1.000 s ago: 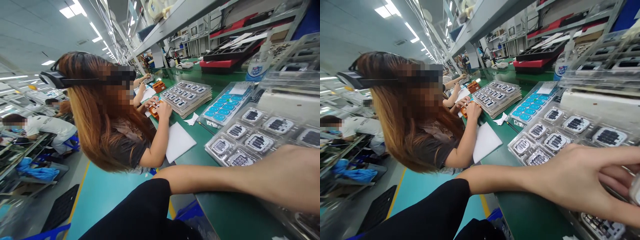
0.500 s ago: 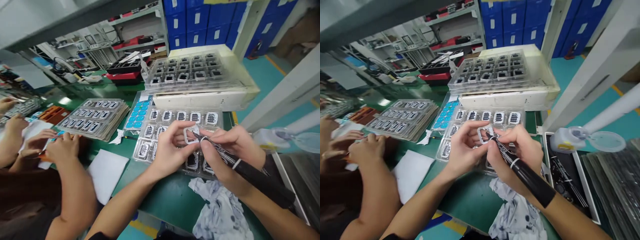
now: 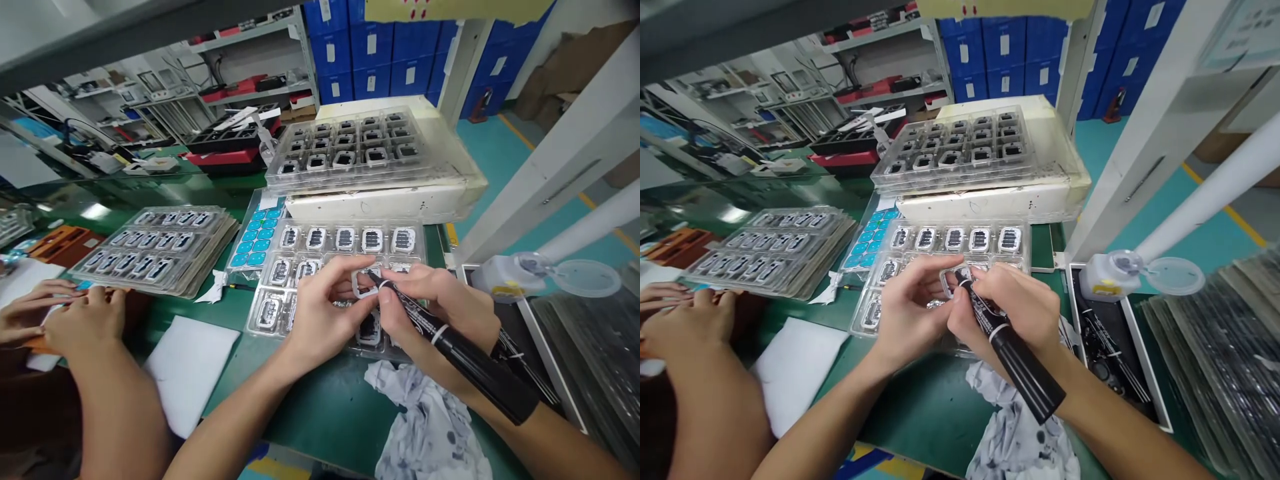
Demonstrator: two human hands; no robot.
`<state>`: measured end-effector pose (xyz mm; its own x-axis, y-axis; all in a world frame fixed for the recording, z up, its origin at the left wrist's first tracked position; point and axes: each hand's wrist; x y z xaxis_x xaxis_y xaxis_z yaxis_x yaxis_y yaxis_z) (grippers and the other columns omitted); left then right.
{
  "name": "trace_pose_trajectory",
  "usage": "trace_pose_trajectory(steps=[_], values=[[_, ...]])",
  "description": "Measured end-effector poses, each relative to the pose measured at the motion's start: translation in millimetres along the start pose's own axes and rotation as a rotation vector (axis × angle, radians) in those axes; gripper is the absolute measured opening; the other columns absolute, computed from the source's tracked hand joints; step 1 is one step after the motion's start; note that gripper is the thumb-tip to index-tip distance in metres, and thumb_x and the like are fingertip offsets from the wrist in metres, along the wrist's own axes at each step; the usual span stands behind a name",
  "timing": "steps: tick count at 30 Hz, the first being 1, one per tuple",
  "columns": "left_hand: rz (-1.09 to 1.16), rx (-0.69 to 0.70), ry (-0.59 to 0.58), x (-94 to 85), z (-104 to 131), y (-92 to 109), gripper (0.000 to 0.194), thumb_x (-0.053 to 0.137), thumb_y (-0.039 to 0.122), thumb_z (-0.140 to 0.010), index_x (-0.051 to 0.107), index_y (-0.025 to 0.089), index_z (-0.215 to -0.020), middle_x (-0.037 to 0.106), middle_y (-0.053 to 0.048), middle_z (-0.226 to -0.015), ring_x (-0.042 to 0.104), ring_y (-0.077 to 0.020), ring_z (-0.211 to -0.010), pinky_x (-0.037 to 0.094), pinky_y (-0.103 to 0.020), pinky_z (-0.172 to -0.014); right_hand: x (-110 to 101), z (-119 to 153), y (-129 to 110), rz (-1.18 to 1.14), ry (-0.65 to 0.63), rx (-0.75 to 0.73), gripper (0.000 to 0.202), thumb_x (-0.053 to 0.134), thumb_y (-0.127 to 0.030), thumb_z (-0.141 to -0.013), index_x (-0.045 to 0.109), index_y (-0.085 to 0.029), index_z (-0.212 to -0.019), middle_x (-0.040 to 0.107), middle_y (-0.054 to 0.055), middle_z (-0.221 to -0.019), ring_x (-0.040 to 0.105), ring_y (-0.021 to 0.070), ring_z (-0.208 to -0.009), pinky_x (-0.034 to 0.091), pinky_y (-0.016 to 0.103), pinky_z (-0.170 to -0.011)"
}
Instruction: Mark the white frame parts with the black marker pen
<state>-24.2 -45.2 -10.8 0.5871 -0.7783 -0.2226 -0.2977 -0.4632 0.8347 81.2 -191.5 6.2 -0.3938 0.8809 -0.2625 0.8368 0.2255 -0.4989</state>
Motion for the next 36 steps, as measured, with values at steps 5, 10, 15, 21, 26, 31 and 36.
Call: trace_pose_trajectory(steps=[5, 10, 15, 21, 26, 31, 36], values=[[-0.076, 0.06, -0.003, -2.1, 1.1, -2.2, 0.041, 0.08, 0.011, -0.094, 0.073, 0.019, -0.133, 0.076, -0.003, -0.107, 0.074, -0.0052, -0.086, 0.064, -0.008, -0.08, 0.0, 1.5, -3.4, 0.025, -0.003, 0.031, 0.016, 0.077, -0.01, -0.1, 0.064, -0.018, -0.097, 0.077, 0.006, -0.112, 0.078, 0.0206, -0.1, 0.067, 0.028, -0.085], [-0.137, 0.096, 0.003, -3.1, 0.4, -2.8, 0.041, 0.081, 0.011, -0.094, 0.073, 0.019, -0.133, 0.076, -0.003, -0.108, 0.074, -0.0062, -0.086, 0.065, -0.01, -0.082, 0.9, 4.1, -5.1, 0.048, -0.007, 0.061, 0.014, 0.076, -0.013, -0.101, 0.065, -0.021, -0.097, 0.077, 0.004, -0.11, 0.078, 0.0199, -0.1, 0.068, 0.027, -0.082], [-0.144, 0.116, 0.002, -1.9, 0.2, -3.2, 0.039, 0.08, 0.012, -0.096, 0.073, 0.018, -0.134, 0.077, -0.004, -0.11, 0.075, -0.007, -0.09, 0.066, -0.011, -0.085, 0.5, 4.7, -5.2, 0.055, 0.005, 0.075, 0.014, 0.076, -0.013, -0.102, 0.066, -0.023, -0.1, 0.077, 0.002, -0.111, 0.077, 0.0203, -0.096, 0.068, 0.032, -0.076], [-0.197, 0.121, 0.014, -1.5, 0.8, -3.6, 0.036, 0.077, 0.014, -0.097, 0.073, 0.016, -0.133, 0.078, -0.006, -0.114, 0.076, -0.0092, -0.091, 0.069, -0.015, -0.085, 2.7, 4.3, -2.5, 0.036, 0.021, 0.06, 0.015, 0.077, -0.013, -0.101, 0.065, -0.02, -0.096, 0.077, 0.004, -0.111, 0.077, 0.0175, -0.091, 0.068, 0.027, -0.081], [-0.21, 0.138, 0.009, -1.7, -0.2, -1.9, 0.036, 0.077, 0.013, -0.097, 0.072, 0.016, -0.132, 0.078, -0.005, -0.114, 0.076, -0.0086, -0.091, 0.069, -0.015, -0.086, 4.7, 3.3, -3.1, 0.006, 0.026, 0.072, 0.014, 0.077, -0.012, -0.1, 0.065, -0.02, -0.098, 0.077, 0.004, -0.111, 0.078, 0.0182, -0.093, 0.067, 0.026, -0.08], [-0.229, 0.134, 0.004, -1.5, 0.2, -2.6, 0.035, 0.075, 0.017, -0.099, 0.072, 0.017, -0.133, 0.078, -0.005, -0.109, 0.076, -0.0095, -0.088, 0.07, -0.017, -0.083, 3.8, 2.8, -3.4, -0.013, 0.029, 0.079, 0.013, 0.075, -0.011, -0.101, 0.066, -0.02, -0.101, 0.077, 0.004, -0.108, 0.078, 0.0192, -0.093, 0.067, 0.028, -0.08], [-0.224, 0.136, -0.003, -0.2, 0.7, -3.0, 0.035, 0.075, 0.016, -0.099, 0.072, 0.017, -0.133, 0.079, -0.005, -0.111, 0.077, -0.0101, -0.09, 0.07, -0.017, -0.083, 1.7, 4.3, -2.7, -0.005, 0.007, 0.092, 0.013, 0.076, -0.011, -0.102, 0.066, -0.019, -0.097, 0.077, 0.005, -0.109, 0.078, 0.0186, -0.101, 0.068, 0.023, -0.084]])
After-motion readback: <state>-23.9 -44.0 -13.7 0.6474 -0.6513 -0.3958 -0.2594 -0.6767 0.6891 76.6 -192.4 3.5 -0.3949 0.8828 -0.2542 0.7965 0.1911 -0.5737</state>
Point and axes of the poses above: each hand's wrist, its own z-axis away from the middle knuckle, its own x-axis out of the palm, y = z × x
